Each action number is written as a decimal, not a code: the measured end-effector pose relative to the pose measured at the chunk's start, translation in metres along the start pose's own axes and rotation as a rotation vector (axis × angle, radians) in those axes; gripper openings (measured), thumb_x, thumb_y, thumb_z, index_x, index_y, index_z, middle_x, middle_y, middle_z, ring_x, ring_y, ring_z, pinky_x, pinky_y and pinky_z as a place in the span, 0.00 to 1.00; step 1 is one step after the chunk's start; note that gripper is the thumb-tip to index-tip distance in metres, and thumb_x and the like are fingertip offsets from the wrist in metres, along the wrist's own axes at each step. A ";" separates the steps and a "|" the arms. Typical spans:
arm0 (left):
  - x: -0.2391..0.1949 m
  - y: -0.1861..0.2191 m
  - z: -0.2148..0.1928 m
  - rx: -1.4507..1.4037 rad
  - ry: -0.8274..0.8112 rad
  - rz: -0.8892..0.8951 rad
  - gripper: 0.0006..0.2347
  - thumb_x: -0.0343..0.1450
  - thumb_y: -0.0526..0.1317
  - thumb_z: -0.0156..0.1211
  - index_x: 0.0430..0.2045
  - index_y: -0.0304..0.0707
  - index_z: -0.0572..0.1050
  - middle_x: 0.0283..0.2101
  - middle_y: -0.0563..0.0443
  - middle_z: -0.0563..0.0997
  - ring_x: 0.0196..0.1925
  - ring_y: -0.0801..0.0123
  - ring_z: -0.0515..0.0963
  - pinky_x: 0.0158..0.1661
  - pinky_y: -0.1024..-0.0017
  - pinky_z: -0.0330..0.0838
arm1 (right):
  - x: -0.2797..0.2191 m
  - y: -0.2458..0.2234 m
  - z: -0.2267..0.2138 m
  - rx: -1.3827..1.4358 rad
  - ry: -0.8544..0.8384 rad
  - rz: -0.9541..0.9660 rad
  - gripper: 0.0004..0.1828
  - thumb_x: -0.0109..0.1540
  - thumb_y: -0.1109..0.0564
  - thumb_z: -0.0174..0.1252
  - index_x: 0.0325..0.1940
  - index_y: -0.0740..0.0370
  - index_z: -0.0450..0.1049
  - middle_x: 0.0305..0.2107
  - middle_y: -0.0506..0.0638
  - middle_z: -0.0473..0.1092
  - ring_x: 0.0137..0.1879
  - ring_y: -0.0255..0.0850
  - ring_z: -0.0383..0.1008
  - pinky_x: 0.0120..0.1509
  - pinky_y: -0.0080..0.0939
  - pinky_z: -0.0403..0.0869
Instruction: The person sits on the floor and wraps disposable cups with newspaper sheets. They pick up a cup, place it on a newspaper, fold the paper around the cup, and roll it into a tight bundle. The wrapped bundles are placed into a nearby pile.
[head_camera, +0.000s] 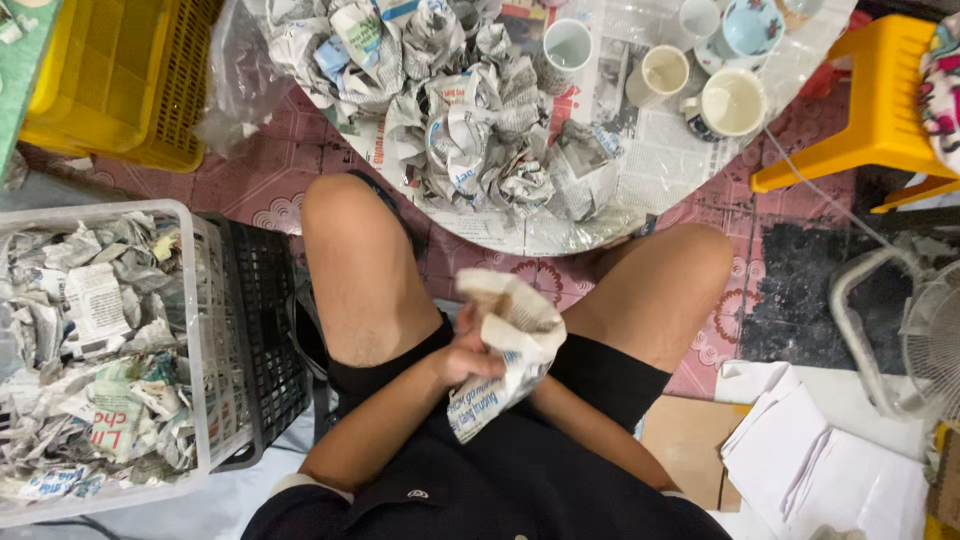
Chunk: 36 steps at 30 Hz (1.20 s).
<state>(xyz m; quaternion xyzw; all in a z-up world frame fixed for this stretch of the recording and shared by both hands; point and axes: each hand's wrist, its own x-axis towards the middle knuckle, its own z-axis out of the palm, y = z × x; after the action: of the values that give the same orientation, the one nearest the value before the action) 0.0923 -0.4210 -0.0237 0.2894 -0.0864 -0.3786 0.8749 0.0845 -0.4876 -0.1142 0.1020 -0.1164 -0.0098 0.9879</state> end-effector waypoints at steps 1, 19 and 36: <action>-0.001 0.004 -0.002 -0.028 -0.010 0.038 0.29 0.70 0.37 0.65 0.66 0.22 0.64 0.60 0.39 0.77 0.61 0.58 0.79 0.60 0.64 0.72 | -0.001 0.009 0.000 0.067 -0.034 -0.107 0.44 0.55 0.57 0.66 0.71 0.72 0.53 0.69 0.70 0.55 0.72 0.71 0.54 0.71 0.50 0.62; -0.139 0.158 0.005 0.879 0.917 0.470 0.10 0.75 0.36 0.64 0.46 0.27 0.79 0.42 0.49 0.84 0.40 0.77 0.80 0.41 0.76 0.75 | 0.075 -0.060 0.126 -1.471 0.224 0.267 0.11 0.76 0.53 0.46 0.50 0.63 0.67 0.43 0.44 0.70 0.48 0.29 0.66 0.56 0.32 0.67; -0.059 0.122 0.090 1.910 0.997 0.350 0.31 0.69 0.50 0.67 0.66 0.36 0.66 0.75 0.30 0.56 0.77 0.38 0.53 0.68 0.35 0.42 | 0.133 -0.030 0.215 -2.306 -0.083 0.553 0.16 0.68 0.55 0.63 0.54 0.68 0.69 0.25 0.57 0.72 0.28 0.40 0.69 0.34 0.38 0.68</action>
<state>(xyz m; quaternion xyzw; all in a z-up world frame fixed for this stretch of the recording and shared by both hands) 0.0928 -0.3520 0.1239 0.9539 -0.0202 0.1343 0.2676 0.1646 -0.5650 0.1148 -0.8773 -0.0891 0.1014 0.4606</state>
